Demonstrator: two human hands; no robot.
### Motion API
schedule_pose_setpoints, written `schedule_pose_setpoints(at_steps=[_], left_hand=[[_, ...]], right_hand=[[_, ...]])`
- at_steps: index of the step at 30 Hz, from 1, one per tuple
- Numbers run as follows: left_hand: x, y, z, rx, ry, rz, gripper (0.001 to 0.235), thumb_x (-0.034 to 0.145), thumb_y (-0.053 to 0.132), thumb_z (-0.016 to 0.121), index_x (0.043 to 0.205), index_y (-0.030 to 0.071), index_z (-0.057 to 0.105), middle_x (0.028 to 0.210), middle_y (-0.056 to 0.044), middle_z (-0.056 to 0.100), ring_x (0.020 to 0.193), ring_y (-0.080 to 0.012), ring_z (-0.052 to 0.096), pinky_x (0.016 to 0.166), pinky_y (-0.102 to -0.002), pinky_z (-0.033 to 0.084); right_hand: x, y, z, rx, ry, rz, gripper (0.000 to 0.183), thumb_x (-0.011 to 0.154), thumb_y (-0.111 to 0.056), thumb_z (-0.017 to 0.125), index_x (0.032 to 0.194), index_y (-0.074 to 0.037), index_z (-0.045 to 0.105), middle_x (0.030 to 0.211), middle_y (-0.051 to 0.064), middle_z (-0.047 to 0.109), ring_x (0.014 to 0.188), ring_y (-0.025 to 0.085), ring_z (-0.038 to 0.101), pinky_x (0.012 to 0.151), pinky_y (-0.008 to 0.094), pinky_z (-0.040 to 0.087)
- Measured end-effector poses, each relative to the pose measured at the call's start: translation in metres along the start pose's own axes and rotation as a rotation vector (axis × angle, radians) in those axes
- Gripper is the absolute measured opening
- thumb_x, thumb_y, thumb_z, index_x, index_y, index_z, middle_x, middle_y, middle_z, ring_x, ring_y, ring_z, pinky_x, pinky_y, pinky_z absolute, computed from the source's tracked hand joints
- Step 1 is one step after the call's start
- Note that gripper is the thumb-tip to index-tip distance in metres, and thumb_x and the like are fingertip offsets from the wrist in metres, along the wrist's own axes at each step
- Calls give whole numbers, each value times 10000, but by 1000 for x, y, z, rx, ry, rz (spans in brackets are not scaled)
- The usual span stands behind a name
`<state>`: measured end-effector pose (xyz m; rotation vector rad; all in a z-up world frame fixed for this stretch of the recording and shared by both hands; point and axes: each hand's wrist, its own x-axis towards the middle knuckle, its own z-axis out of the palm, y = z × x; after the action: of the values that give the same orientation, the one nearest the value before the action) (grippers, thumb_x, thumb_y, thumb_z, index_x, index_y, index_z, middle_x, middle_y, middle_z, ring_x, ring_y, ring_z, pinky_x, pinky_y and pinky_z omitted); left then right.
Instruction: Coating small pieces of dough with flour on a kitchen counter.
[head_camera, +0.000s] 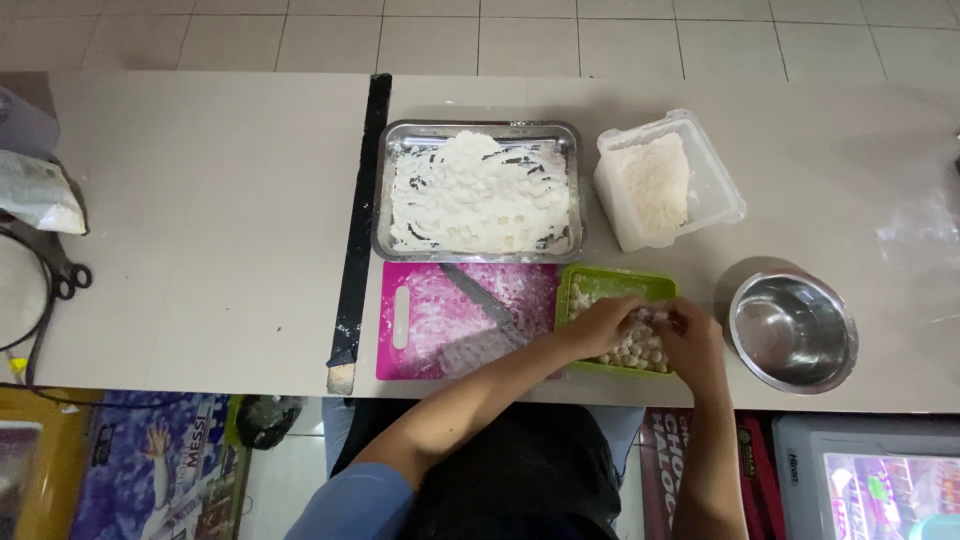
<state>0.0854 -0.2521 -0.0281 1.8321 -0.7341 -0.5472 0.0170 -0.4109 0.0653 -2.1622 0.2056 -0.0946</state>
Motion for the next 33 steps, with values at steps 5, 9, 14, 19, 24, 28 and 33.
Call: schedule_pose_setpoints(at_steps=[5, 9, 14, 19, 24, 28, 33], left_hand=[[-15, 4, -8, -383, 87, 33, 311, 1015, 44, 532, 1317, -27, 515, 996, -168, 661, 790, -189, 666, 677, -381, 575], [-70, 89, -75, -479, 69, -221, 310, 1027, 101, 569, 1325, 18, 540, 1137, -131, 674, 975, -197, 694, 858, -327, 597], [-115, 10, -95, -869, 91, -293, 306, 988, 122, 626, 1267, -3, 628, 1173, -128, 722, 1060, -217, 719, 958, -328, 573], [-167, -38, -106, -850, 357, -416, 345, 939, 139, 687, 1261, 16, 664, 1168, -141, 748, 1026, -210, 727, 954, -309, 610], [-207, -74, -117, -341, 578, -172, 277, 886, -17, 707, 1162, -8, 695, 1130, -164, 761, 1029, -215, 733, 905, -339, 585], [-228, -24, -141, -59, 662, -228, 237, 880, 5, 704, 1117, 13, 713, 1057, -153, 776, 970, -225, 756, 837, -341, 578], [-234, -32, -133, 146, 721, 41, 300, 809, -31, 668, 1101, 14, 720, 1027, -180, 747, 960, -293, 728, 832, -355, 564]], right_hand=[[5, -2, 14, 146, 41, 24, 174, 885, -3, 723, 1056, 27, 712, 888, 113, 740, 783, 145, 690, 670, 296, 544], [7, -15, 41, 199, -77, -27, 161, 893, -47, 725, 1046, 4, 732, 945, 110, 768, 850, 164, 764, 742, 298, 636], [-1, -38, 95, 134, -233, -143, 150, 925, -62, 686, 1057, -19, 744, 994, 114, 766, 899, 171, 754, 799, 309, 626], [-8, -55, 162, 111, -296, -269, 194, 843, -54, 725, 1031, -19, 759, 939, 112, 784, 820, 181, 750, 719, 325, 608], [-12, -70, 197, -86, -322, -451, 100, 793, -1, 712, 890, 9, 692, 836, 211, 670, 791, 390, 668, 688, 448, 531], [-7, -83, 199, -25, -297, -494, 149, 736, 0, 690, 883, -2, 668, 810, 213, 638, 740, 416, 637, 647, 485, 501], [2, -87, 206, -73, -361, -428, 105, 762, -1, 661, 857, 8, 619, 797, 224, 627, 690, 405, 637, 623, 482, 488]])
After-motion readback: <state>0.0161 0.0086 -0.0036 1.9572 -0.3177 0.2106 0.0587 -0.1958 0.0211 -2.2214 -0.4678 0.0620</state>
